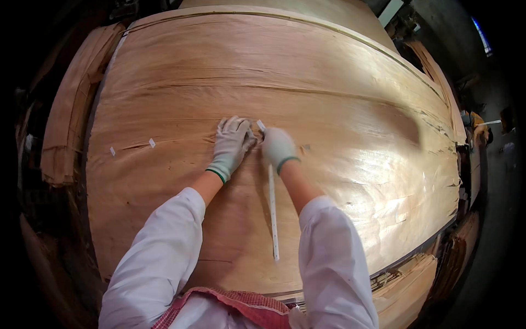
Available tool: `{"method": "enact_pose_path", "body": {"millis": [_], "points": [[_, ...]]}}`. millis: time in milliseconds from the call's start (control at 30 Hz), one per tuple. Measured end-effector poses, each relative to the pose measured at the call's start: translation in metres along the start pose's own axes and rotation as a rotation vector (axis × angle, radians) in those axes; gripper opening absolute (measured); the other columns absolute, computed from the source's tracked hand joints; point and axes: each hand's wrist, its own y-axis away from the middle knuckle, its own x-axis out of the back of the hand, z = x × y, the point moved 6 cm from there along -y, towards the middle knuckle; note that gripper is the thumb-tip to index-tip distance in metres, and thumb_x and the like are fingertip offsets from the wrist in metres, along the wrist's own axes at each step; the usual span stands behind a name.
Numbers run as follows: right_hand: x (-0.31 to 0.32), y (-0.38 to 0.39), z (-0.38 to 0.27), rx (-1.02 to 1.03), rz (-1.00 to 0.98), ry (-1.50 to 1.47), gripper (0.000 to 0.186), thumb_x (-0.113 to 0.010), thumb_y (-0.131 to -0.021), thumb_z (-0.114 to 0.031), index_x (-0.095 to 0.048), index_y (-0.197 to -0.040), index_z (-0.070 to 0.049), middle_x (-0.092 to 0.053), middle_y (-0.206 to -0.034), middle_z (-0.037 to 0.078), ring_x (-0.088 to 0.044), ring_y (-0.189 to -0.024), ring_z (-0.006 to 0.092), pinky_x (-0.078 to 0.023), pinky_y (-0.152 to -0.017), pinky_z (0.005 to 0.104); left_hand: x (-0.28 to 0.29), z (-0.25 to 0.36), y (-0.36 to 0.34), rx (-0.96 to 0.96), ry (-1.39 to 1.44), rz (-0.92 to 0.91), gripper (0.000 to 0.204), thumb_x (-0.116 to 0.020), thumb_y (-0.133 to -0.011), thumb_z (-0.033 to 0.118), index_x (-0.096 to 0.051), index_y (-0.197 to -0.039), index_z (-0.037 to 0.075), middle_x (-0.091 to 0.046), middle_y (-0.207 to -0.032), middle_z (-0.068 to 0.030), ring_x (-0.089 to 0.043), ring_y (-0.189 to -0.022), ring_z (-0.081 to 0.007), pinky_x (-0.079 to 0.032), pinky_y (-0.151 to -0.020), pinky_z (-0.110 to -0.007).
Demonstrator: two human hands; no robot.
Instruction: The person applies adhesive tape to cracks in wood veneer sheets and uses a utility knife to trim strips of veneer before applying them to the edges of the sheets.
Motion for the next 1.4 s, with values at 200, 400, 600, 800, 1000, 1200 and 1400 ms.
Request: {"method": "enact_pose_path", "body": {"millis": [200,400,600,800,1000,1200,1400], "points": [[0.110,0.079,0.029,-0.035,0.158,-0.857,0.024,-0.065,-0.090,-0.021,-0.062,-0.100,0.000,-0.069,-0.082,0.009,-0.064,-0.066,0.0184,-0.050,-0.057,0.0312,0.002,0.004,0.004,-0.058,0.032,0.072,0.037,-0.068,-0.079,0.028,-0.060,-0.110,0.010,-0.056,-0.120,-0.0122,-0.047,-0.122,-0.0302,-0.028,-0.110,-0.047],[0.165,0.347,0.086,-0.187,0.931,-1.272,0.016,-0.063,-0.092,-0.016,-0.059,-0.104,-0.006,-0.065,-0.087,0.003,-0.054,-0.067,0.0074,-0.041,-0.054,0.0195,-0.001,0.003,0.006,-0.075,-0.036,0.086,0.042,-0.060,-0.085,0.038,-0.058,-0.119,0.013,-0.054,-0.126,-0.0101,-0.044,-0.127,-0.0283,-0.024,-0.112,-0.050],[0.188,0.570,0.126,-0.288,1.532,-0.902,0.008,-0.057,-0.094,-0.013,-0.055,-0.102,-0.010,-0.057,-0.080,-0.002,-0.046,-0.060,0.0026,-0.030,-0.046,0.0173,0.006,0.061,0.001,-0.006,-0.281,-0.187,0.033,-0.053,-0.092,0.029,-0.057,-0.121,0.014,-0.050,-0.137,-0.0098,-0.037,-0.135,-0.0292,-0.022,-0.113,-0.051],[0.198,0.670,0.180,-0.267,1.773,-0.907,0.005,-0.051,-0.096,-0.006,-0.051,-0.101,-0.009,-0.053,-0.077,0.000,-0.041,-0.055,0.0024,-0.025,-0.042,0.0170,-0.062,0.229,0.038,-0.326,-0.174,-0.270,0.048,-0.048,-0.094,0.035,-0.049,-0.135,0.010,-0.045,-0.143,-0.0142,-0.038,-0.134,-0.0316,-0.025,-0.113,-0.048],[0.202,0.748,0.301,-0.194,1.832,-0.903,0.006,-0.051,-0.098,-0.009,-0.050,-0.104,-0.008,-0.053,-0.076,0.001,-0.039,-0.052,0.0023,-0.025,-0.042,0.0163,-0.135,0.368,0.092,-0.276,-0.161,-0.245,0.065,-0.046,-0.094,0.046,-0.035,-0.145,0.007,-0.035,-0.150,-0.0134,-0.030,-0.140,-0.0305,-0.021,-0.116,-0.045],[0.218,0.795,0.421,-0.236,1.744,-0.859,0.007,-0.053,-0.097,-0.011,-0.052,-0.103,-0.008,-0.053,-0.075,0.000,-0.036,-0.052,0.0023,-0.024,-0.043,0.0173,-0.165,0.416,0.139,-0.254,-0.334,-0.201,0.070,-0.040,-0.097,0.049,-0.028,-0.147,0.001,-0.028,-0.154,-0.0179,-0.021,-0.144,-0.0309,-0.014,-0.118,-0.042],[0.252,0.703,0.473,-0.021,1.386,-1.055,0.007,-0.052,-0.096,-0.008,-0.053,-0.103,-0.005,-0.058,-0.079,0.005,-0.039,-0.049,0.0034,-0.028,-0.044,0.0169,-0.153,0.443,0.085,-0.112,-0.226,-0.345,0.061,-0.047,-0.095,0.045,-0.041,-0.139,0.003,-0.037,-0.148,-0.0176,-0.032,-0.139,-0.0306,-0.022,-0.115,-0.045]]}}
